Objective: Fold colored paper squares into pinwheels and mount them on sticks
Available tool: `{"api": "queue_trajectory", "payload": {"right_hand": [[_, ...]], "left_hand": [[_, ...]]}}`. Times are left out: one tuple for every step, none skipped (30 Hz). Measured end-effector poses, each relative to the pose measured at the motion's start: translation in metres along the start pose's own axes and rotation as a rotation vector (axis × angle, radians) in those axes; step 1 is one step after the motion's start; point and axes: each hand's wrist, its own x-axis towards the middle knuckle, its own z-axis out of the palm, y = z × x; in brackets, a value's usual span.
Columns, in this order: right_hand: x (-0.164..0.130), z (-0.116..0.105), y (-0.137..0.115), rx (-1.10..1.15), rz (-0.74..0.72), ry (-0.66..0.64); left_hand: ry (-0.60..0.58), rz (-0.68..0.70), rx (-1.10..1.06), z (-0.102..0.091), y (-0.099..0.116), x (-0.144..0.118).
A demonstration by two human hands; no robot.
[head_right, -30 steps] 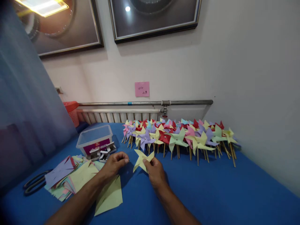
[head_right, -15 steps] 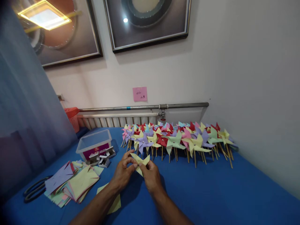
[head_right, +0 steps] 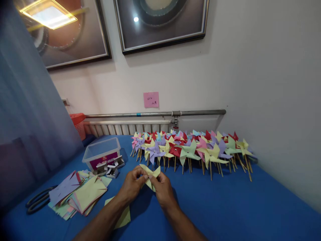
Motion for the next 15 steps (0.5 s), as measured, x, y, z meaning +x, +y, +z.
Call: {"api": "queue_trajectory", "payload": {"right_hand": [[-0.0005,-0.0001,-0.0007,-0.007,0.0,0.001],[-0.0009,-0.0003,-0.001,-0.009,0.002,-0.001],[-0.001,-0.0005,-0.0011,-0.008,0.004,-0.007],[-0.001,-0.0007,-0.0009,-0.003,0.005,-0.013],[-0.0009,-0.0009,-0.0004,0.002,0.005,-0.019],[-0.0007,-0.0011,0.0002,0.005,0.006,-0.02],[-0.0004,-0.0012,0.0009,0.005,0.009,-0.02],[-0.0001,-0.0013,0.0016,0.0,0.012,-0.017],[0.0001,-0.0013,0.0021,-0.007,0.014,-0.015],[0.0002,-0.0013,0.0025,-0.015,0.015,-0.015],[0.0004,-0.0012,0.0027,-0.022,0.015,-0.018],[0.0004,-0.0011,0.0028,-0.025,0.012,-0.02],[0.0005,-0.0009,0.0028,-0.026,0.009,-0.02],[0.0005,-0.0007,0.0028,-0.023,0.004,-0.018],[0.0006,-0.0005,0.0028,-0.02,0.001,-0.015]], "left_hand": [[-0.001,-0.02,0.018,0.0001,0.0003,-0.0004],[0.0,-0.039,0.035,0.0003,0.0005,-0.0009],[0.003,-0.054,0.051,0.0005,0.0006,-0.0014],[0.007,-0.065,0.067,0.0008,0.0006,-0.002],[0.011,-0.072,0.085,0.001,0.0005,-0.0025],[0.014,-0.076,0.103,0.0013,0.0004,-0.0029],[0.016,-0.077,0.12,0.0016,0.0002,-0.0033],[0.019,-0.076,0.134,0.0018,0.0,-0.0036],[0.02,-0.075,0.143,0.002,-0.0002,-0.0038],[0.021,-0.074,0.149,0.0022,-0.0004,-0.004],[0.022,-0.076,0.151,0.0025,-0.0006,-0.0043],[0.024,-0.08,0.15,0.0027,-0.0008,-0.0045],[0.028,-0.085,0.148,0.0029,-0.0008,-0.0048],[0.033,-0.089,0.144,0.0032,-0.0009,-0.005],[0.038,-0.088,0.141,0.0034,-0.0009,-0.0053]]}}
